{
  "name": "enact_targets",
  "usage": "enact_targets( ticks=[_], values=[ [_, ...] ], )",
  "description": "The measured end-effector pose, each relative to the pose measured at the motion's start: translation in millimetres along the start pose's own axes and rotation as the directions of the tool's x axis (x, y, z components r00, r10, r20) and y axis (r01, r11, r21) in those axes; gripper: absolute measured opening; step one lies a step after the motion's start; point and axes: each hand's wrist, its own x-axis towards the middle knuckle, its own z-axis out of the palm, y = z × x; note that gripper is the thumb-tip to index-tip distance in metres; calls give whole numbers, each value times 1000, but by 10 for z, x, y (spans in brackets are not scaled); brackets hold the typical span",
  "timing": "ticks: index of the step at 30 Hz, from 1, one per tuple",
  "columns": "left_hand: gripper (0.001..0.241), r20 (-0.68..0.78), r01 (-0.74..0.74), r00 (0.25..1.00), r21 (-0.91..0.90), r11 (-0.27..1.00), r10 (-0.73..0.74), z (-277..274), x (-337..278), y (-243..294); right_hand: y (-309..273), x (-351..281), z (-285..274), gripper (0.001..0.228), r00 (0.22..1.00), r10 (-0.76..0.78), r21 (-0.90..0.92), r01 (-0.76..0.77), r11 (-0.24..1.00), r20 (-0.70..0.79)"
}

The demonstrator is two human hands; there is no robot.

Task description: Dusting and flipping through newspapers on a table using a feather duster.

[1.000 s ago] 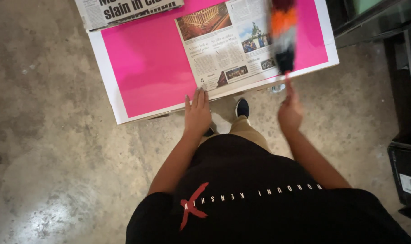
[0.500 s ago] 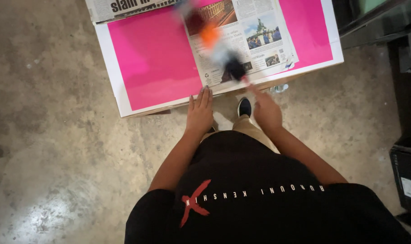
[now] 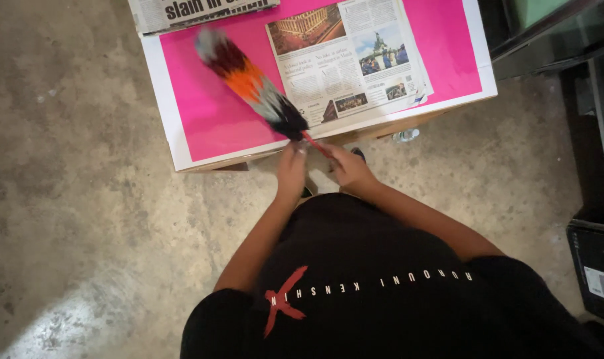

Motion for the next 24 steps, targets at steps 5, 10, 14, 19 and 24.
enact_targets(
  ticks=[5,10,14,19,24],
  values=[
    [23,212,449,853,-765,462,-477,-368,230,269,252,271,386,63,946,-319,69,315,947,55],
    [24,-137,381,833,-560,736,-536,-976,369,-410,215,469,-59,63,909,-409,-235,416,878,81],
    [20,-460,231,867,35,972,-189,-1455,364,-746,119,560,-616,63,955,-295,-677,201,708,-26],
    [25,-295,537,832,216,815,-470,-1835,445,-46,430,562,-837,70,941,-336,-754,239,612,26],
    [48,-315,155,949,459,875,-3,-969,502,-384,764,566,-817,52,921,-387,-709,247,661,-40]
  ],
)
